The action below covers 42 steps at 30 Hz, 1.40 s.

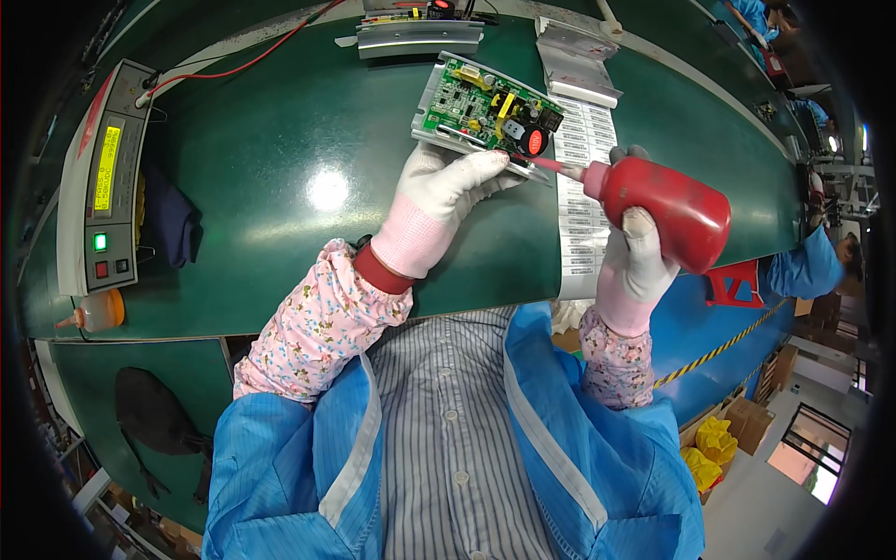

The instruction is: Assembling and inspecting electronic circuit boards on a factory line, including applying adhesive from a squeeze bottle.

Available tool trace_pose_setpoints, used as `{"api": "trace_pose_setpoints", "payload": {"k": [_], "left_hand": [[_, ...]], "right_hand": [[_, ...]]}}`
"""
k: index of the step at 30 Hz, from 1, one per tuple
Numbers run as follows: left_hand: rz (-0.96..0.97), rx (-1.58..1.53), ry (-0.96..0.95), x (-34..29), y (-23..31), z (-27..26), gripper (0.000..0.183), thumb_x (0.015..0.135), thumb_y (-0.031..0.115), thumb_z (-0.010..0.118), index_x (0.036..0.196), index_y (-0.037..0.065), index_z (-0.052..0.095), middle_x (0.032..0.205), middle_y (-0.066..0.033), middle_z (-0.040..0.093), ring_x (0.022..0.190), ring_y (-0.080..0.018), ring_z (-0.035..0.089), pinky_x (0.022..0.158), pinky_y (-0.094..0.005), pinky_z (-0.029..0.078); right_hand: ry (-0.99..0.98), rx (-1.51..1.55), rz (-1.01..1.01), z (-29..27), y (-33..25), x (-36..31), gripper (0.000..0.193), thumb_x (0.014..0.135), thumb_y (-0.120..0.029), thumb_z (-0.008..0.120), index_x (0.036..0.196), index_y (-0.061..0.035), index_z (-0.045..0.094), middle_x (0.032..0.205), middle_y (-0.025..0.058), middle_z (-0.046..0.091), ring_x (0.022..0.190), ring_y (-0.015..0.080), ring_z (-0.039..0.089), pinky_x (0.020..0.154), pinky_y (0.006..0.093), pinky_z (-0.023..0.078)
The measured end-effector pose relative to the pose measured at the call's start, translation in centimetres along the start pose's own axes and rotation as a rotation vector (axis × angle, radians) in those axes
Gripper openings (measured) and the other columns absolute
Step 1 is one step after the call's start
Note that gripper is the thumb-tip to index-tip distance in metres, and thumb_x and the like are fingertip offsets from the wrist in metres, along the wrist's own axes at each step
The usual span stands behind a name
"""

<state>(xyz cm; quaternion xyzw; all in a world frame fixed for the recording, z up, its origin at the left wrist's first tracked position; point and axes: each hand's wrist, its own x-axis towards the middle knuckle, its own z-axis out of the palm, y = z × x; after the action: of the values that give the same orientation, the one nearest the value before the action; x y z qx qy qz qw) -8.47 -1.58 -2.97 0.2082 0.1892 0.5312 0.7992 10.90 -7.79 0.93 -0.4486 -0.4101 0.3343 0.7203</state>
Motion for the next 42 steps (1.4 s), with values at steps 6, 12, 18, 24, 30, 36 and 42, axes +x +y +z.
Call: {"api": "trace_pose_setpoints", "payload": {"k": [6,12,18,24,30,36,42], "left_hand": [[0.002,0.041,-0.01,0.1,-0.1,0.2,0.035,0.095,-0.004,0.062,0.129,-0.003,0.057,0.114,-0.0163,0.07,0.094,-0.0222,0.07,0.085,-0.0324,0.059],[-0.006,0.048,-0.008,0.0,0.1,0.3,0.033,0.095,-0.004,0.062,0.127,-0.003,0.058,0.112,-0.0162,0.07,0.093,-0.022,0.07,0.085,-0.0321,0.059],[-0.004,0.035,-0.005,0.1,0.0,-0.3,0.034,0.094,-0.005,0.062,0.128,-0.003,0.058,0.113,-0.0162,0.07,0.092,-0.0217,0.07,0.085,-0.0319,0.059],[-0.005,0.01,-0.023,-0.1,0.0,0.1,0.035,0.095,-0.004,0.061,0.129,-0.003,0.056,0.115,-0.0164,0.069,0.093,-0.0218,0.07,0.086,-0.0325,0.058],[-0.029,-0.015,-0.076,0.0,0.9,0.0,0.038,0.095,-0.001,0.063,0.132,-0.002,0.055,0.117,-0.016,0.068,0.097,-0.0228,0.069,0.089,-0.0341,0.057],[-0.029,-0.078,-0.226,-0.1,1.5,-0.5,0.049,0.092,0.004,0.069,0.138,0.0,0.053,0.123,-0.0151,0.067,0.11,-0.0259,0.066,0.098,-0.0372,0.052],[0.049,-0.089,-0.42,0.5,1.6,-0.1,0.076,0.082,0.001,0.078,0.149,0.005,0.043,0.137,-0.0138,0.06,0.125,-0.0282,0.059,0.108,-0.0387,0.047]], "right_hand": [[-0.017,-0.075,-0.011,0.1,0.0,-0.2,0.067,0.079,-0.003,0.077,0.138,-0.0085,0.045,0.128,0.0212,0.061,0.124,0.0429,0.059,0.104,0.0523,0.051],[-0.036,0.063,-0.024,0.3,-0.1,-0.2,0.067,0.079,-0.002,0.077,0.137,-0.009,0.046,0.126,0.0194,0.061,0.124,0.0424,0.059,0.104,0.0528,0.051],[0.006,-0.029,-0.024,0.1,1.0,-0.2,0.064,0.081,-0.005,0.077,0.137,-0.0084,0.046,0.125,0.0201,0.061,0.123,0.0424,0.06,0.103,0.0533,0.052],[0.08,0.035,0.015,-1.1,1.0,-0.5,0.061,0.086,-0.006,0.074,0.138,-0.0065,0.044,0.127,0.021,0.059,0.121,0.042,0.06,0.102,0.0537,0.052],[0.126,0.208,0.112,0.1,1.1,-0.7,0.06,0.087,-0.009,0.074,0.139,-0.005,0.043,0.129,0.0221,0.058,0.121,0.0408,0.059,0.102,0.0522,0.053],[0.093,0.827,0.471,0.2,-1.1,0.4,0.065,0.086,-0.011,0.077,0.139,-0.0039,0.041,0.133,0.0236,0.053,0.121,0.0388,0.058,0.106,0.0508,0.053],[-0.057,1.606,0.637,-1.4,-4.9,2.4,0.077,0.08,-0.01,0.08,0.142,-0.0041,0.035,0.146,0.0245,0.038,0.124,0.0365,0.054,0.111,0.0492,0.051]]}}
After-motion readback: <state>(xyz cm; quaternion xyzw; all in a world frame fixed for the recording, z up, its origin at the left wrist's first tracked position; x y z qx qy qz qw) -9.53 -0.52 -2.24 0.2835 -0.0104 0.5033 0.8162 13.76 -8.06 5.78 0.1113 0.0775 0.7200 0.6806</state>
